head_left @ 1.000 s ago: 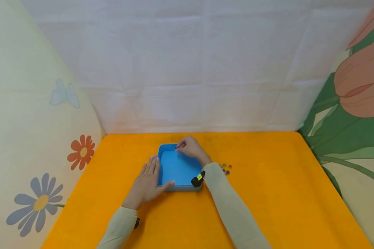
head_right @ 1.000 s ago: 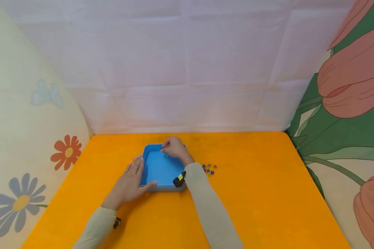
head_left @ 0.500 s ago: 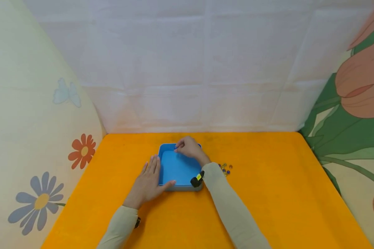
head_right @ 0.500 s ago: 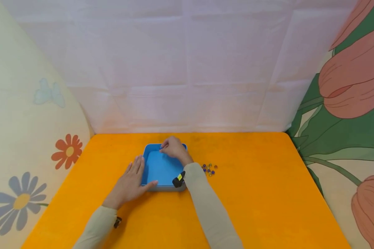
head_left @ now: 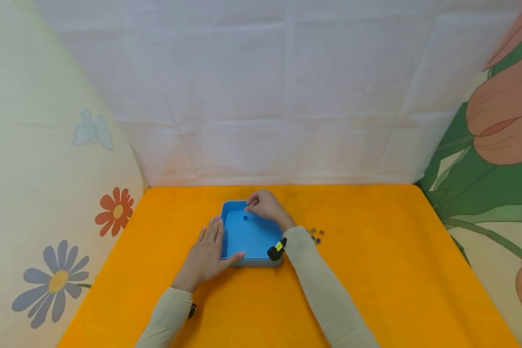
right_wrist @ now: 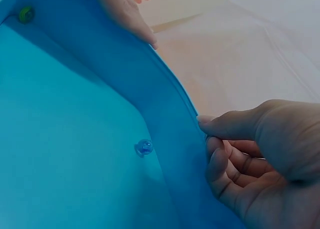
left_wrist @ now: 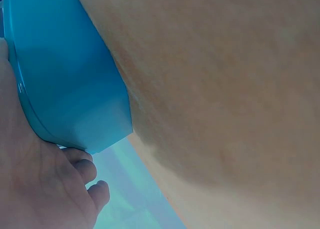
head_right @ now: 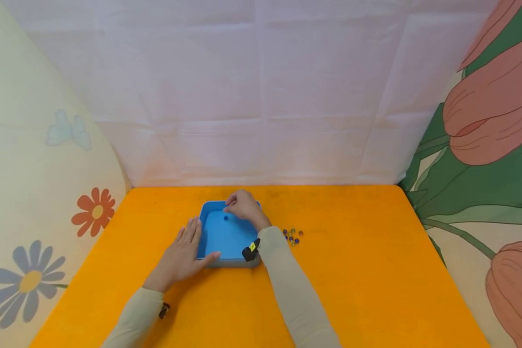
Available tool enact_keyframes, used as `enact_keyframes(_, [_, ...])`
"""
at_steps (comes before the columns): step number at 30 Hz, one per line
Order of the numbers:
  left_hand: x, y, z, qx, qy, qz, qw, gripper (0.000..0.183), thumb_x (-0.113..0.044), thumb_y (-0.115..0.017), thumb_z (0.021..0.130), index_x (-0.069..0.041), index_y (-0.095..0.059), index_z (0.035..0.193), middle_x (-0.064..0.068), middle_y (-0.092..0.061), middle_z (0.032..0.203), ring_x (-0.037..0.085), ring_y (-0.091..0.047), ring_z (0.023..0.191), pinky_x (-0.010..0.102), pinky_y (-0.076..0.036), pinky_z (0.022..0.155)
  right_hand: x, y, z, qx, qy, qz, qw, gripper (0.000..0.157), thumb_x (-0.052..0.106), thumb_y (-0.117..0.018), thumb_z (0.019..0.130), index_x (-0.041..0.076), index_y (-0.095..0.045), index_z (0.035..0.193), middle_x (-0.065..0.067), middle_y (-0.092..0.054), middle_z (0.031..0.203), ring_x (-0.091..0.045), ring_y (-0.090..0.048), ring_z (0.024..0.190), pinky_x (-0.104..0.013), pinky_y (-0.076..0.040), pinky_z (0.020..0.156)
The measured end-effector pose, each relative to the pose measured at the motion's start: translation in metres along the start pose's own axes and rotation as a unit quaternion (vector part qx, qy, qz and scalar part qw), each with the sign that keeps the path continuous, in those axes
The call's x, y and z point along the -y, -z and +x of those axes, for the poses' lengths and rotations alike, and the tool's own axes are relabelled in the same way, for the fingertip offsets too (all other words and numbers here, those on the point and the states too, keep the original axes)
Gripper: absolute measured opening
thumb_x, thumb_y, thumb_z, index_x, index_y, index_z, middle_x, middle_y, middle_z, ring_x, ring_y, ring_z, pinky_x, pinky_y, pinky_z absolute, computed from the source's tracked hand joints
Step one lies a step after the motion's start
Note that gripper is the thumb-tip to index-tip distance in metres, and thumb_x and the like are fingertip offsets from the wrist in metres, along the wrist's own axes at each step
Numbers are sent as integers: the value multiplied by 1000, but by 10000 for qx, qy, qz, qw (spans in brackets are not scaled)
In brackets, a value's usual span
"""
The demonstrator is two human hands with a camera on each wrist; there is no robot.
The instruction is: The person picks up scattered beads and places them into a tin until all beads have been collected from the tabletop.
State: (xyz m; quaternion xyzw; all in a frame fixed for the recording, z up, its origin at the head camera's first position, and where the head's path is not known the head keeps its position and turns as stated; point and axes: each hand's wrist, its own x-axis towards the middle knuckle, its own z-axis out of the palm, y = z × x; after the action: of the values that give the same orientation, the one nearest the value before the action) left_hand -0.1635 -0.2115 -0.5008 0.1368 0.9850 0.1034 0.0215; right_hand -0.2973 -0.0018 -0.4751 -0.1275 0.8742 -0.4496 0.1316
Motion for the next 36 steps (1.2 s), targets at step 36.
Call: enact_keyframes(36, [1, -4, 0, -35, 34, 0, 10000, 119, -80, -52, 93, 6, -14, 165, 25, -15, 175, 43, -17, 164, 59, -18, 133, 3, 12, -19, -94, 219, 263, 9994, 24, 21, -71, 102, 4, -75, 118, -9, -73, 104, -23, -64, 93, -35, -59, 85])
